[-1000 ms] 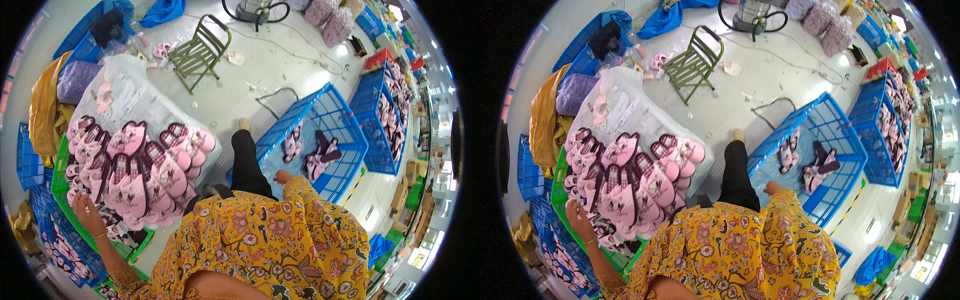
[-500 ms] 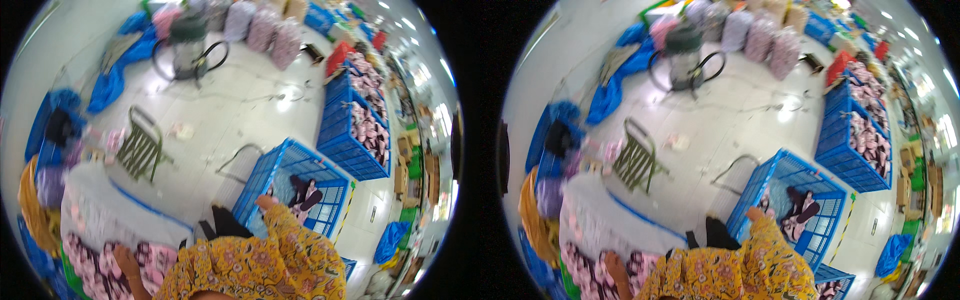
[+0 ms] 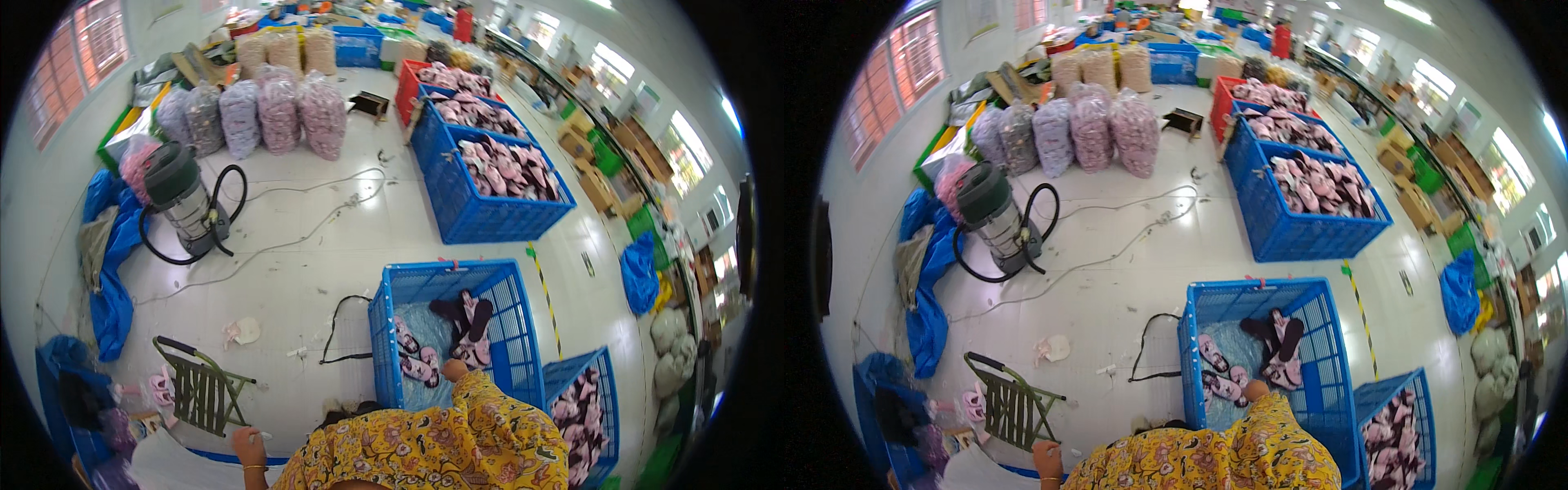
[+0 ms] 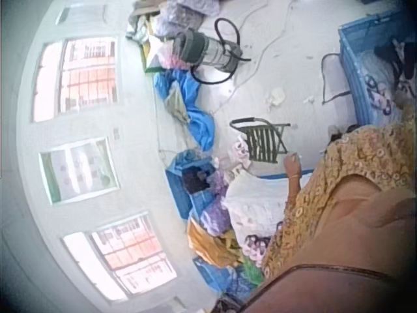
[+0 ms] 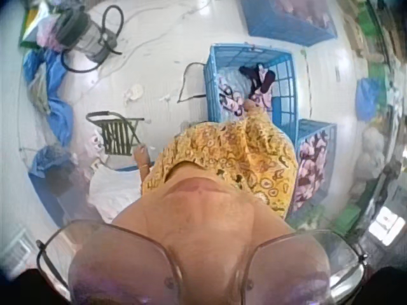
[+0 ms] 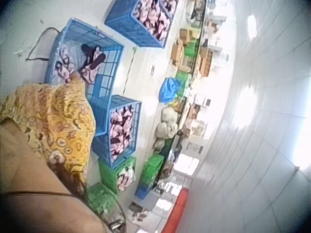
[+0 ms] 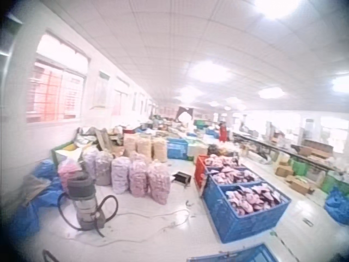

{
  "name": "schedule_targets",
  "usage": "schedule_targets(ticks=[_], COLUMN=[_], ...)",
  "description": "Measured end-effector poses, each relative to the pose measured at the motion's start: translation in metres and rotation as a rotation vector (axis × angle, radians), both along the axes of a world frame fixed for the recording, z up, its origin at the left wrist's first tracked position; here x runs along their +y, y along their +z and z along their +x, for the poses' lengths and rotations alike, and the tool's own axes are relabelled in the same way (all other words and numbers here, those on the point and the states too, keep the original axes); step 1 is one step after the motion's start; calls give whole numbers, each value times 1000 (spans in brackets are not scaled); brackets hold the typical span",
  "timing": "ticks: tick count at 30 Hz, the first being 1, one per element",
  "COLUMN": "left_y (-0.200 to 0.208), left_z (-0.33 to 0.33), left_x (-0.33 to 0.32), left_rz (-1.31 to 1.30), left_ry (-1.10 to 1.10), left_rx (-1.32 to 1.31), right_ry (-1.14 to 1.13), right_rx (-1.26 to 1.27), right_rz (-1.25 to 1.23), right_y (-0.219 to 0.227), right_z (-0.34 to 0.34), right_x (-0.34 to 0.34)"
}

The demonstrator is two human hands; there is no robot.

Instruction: The person picks up pairs of pink slippers with cartoon designs from a green crate and places them into a blue crate. The person repeatedly transfers slippers between crates, occasionally inspecting the soles and arranging them inside the blue crate.

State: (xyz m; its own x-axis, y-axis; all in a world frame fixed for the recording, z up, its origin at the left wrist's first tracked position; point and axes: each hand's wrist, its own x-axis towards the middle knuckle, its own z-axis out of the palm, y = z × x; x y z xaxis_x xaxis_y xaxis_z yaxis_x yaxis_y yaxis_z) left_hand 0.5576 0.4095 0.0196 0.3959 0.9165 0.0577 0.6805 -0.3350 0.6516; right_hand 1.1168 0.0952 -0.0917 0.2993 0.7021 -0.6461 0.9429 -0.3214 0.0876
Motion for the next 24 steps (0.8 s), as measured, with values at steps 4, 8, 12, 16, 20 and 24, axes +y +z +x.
schedule_targets(ticks=[4,8,12,16,20,24], left_y=[-39,-25,-1,8,21,29], left_z=[23,87,152,223,308,377], left_x=[45,85,115,134,119,94], left_rz=[-63,-167,-217,-238,-190,-202], left_ry=[-357,-640,-788,-895,-1067,-1199], left_rx=[142,252,264,376,422,467], right_ry=[-600,-448,-1505,-1949,-1935,-1879], right_rx=[166,73,338,427,391,475], right_rz=[170,195,381,523,594,432], right_y=[-46,-77,-83,-45,-98,-123], right_z=[-48,-95,-166,-219,-259,-253], right_x=[-44,-116,-138,-124,-135,-120])
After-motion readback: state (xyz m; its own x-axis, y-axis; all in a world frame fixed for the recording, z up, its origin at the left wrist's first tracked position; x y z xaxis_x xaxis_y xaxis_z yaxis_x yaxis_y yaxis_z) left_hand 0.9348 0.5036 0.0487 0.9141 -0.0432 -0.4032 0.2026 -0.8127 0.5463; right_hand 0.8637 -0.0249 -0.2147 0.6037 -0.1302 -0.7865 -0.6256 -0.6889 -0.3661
